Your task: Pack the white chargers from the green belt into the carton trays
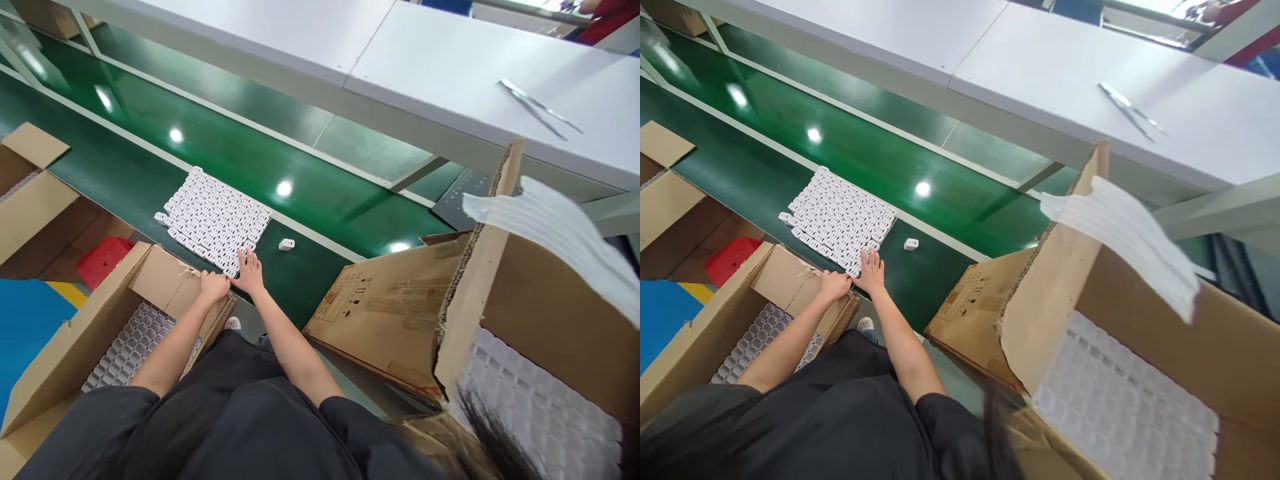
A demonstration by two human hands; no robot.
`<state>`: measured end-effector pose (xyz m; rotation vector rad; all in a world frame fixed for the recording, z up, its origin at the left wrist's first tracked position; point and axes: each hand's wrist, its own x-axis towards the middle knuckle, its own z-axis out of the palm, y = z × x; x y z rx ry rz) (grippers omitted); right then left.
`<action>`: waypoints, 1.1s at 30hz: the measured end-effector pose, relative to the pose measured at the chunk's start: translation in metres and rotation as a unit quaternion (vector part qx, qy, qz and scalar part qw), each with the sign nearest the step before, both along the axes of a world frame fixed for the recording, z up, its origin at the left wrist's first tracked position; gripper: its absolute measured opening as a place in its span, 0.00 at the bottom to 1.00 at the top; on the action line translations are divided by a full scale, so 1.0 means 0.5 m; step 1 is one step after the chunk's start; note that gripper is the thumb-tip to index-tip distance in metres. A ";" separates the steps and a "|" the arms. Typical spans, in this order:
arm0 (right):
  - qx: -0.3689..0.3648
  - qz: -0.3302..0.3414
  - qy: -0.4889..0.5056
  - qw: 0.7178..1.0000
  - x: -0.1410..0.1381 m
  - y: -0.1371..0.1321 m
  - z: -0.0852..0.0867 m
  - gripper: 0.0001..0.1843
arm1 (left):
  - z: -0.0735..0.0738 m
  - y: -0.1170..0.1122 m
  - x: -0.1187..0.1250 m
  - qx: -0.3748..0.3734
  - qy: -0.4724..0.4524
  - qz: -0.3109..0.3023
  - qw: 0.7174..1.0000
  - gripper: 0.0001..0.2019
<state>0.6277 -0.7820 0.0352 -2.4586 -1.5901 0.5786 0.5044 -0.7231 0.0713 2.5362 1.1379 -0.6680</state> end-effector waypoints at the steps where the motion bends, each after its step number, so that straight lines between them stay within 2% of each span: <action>1: 0.002 -0.001 0.003 1.000 -0.001 0.000 0.000 0.53 | 0.001 0.001 0.001 -0.003 0.006 -0.001 1.000 0.18; 11: 0.018 0.016 0.018 1.000 0.002 0.016 -0.012 0.64 | -0.001 -0.002 -0.001 0.004 0.025 -0.001 1.000 0.18; 19: 0.010 0.009 0.035 0.999 0.002 0.038 -0.008 0.65 | -0.019 0.000 -0.005 -0.007 0.001 0.013 1.000 0.17; 25: 0.013 -0.005 0.064 0.998 0.002 0.034 0.001 0.65 | -0.026 0.000 -0.010 -0.027 -0.058 0.057 0.996 0.15; 28: 0.037 -0.028 0.073 0.996 0.020 0.015 0.032 0.64 | -0.016 0.007 -0.017 -0.051 -0.122 0.077 0.988 0.11; 30: 0.091 -0.070 0.123 0.986 0.039 0.007 0.072 0.63 | 0.000 0.019 -0.025 -0.069 -0.185 0.090 0.976 0.13; 32: 0.175 -0.100 0.250 0.947 0.055 0.010 0.127 0.62 | 0.027 0.037 -0.034 -0.077 -0.258 0.109 0.957 0.18; 33: 0.221 -0.096 0.340 0.909 0.058 0.016 0.157 0.62 | 0.046 0.046 -0.040 -0.076 -0.295 0.121 0.945 0.21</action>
